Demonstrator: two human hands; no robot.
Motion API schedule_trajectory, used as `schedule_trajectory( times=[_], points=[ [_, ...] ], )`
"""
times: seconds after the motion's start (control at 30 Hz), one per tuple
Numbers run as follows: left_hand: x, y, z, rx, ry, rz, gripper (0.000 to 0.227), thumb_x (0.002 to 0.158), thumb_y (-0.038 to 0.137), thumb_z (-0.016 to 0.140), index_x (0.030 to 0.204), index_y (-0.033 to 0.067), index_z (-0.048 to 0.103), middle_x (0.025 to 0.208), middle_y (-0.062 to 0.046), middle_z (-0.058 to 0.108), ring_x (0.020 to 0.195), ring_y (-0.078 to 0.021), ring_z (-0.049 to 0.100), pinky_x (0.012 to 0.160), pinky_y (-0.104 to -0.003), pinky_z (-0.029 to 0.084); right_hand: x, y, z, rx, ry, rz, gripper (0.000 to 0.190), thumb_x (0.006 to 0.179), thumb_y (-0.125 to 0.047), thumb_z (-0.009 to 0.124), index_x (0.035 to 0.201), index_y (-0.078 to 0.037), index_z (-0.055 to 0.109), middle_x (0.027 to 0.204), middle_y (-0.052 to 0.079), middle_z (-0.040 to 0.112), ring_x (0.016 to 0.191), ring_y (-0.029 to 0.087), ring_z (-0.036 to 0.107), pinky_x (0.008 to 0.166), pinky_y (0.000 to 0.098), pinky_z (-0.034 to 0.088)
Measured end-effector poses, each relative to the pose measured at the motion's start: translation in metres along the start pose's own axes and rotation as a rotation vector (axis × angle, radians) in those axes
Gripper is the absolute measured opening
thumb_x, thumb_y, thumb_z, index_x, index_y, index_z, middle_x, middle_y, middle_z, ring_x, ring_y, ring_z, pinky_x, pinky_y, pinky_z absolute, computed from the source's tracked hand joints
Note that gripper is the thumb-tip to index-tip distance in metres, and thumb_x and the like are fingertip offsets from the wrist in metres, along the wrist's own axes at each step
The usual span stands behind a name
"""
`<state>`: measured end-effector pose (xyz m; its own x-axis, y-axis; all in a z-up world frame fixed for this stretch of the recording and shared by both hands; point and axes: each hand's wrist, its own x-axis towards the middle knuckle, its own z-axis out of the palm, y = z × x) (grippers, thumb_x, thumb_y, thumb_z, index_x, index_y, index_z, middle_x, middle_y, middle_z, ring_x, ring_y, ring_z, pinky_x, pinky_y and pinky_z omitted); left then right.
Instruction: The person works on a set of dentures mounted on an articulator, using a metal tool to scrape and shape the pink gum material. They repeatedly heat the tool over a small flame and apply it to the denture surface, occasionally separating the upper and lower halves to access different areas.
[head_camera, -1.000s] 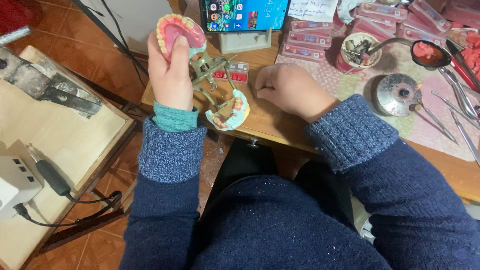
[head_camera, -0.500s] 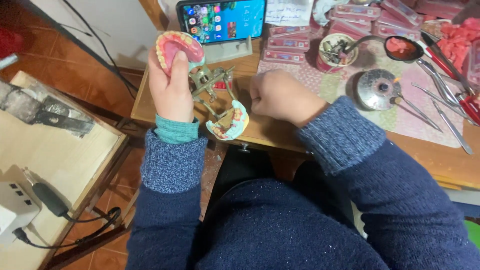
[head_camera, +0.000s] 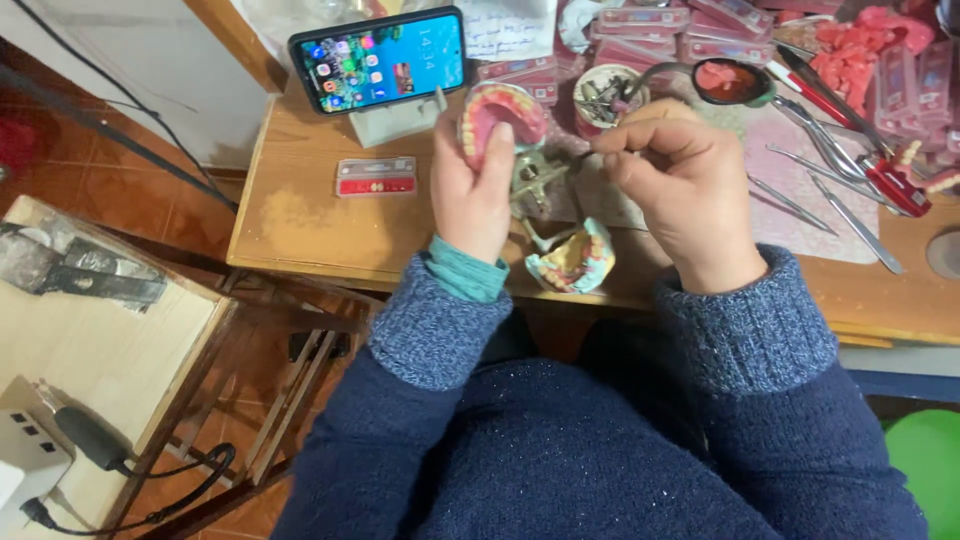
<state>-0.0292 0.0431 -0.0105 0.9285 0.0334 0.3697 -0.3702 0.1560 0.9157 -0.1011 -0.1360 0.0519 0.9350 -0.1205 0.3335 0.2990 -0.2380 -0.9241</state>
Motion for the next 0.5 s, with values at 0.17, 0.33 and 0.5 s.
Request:
schedule_trajectory(
  times=[0.17, 0.33, 0.5],
  points=[
    [-0.011, -0.003, 0.024, -0.026, -0.051, 0.063, 0.029, 0.106, 0.013, 0.063, 0.131, -0.0015, 0.056, 0.117, -0.011, 0.069, 0.105, -0.0172, 0.066, 0.098, -0.033, 0.056, 0.005, 0.003, -0.006, -0.029, 0.06, -0.123, 0.016, 0.096, 0.008, 0.073, 0.11, 0.001, 0.075, 0.11, 0.003, 0.067, 0.103, 0.012, 0.064, 0.092, 0.0238, 0.053],
    [-0.016, -0.008, 0.03, 0.062, -0.058, 0.101, 0.036, 0.104, 0.013, 0.064, 0.135, -0.0013, 0.054, 0.122, -0.012, 0.068, 0.109, -0.0191, 0.067, 0.101, -0.034, 0.056, 0.011, -0.003, -0.003, 0.015, 0.054, -0.106, 0.018, 0.098, 0.009, 0.072, 0.114, 0.001, 0.07, 0.108, 0.002, 0.068, 0.1, 0.008, 0.064, 0.09, 0.0215, 0.055],
    [-0.019, 0.0, 0.029, 0.117, -0.092, 0.081, 0.042, 0.103, 0.015, 0.065, 0.138, -0.0025, 0.05, 0.122, -0.014, 0.068, 0.109, -0.0212, 0.068, 0.099, -0.035, 0.057, 0.012, -0.015, -0.001, -0.096, 0.033, -0.078, 0.02, 0.097, 0.007, 0.072, 0.114, 0.0, 0.065, 0.103, 0.001, 0.069, 0.096, 0.005, 0.066, 0.083, 0.0213, 0.058]
  ],
)
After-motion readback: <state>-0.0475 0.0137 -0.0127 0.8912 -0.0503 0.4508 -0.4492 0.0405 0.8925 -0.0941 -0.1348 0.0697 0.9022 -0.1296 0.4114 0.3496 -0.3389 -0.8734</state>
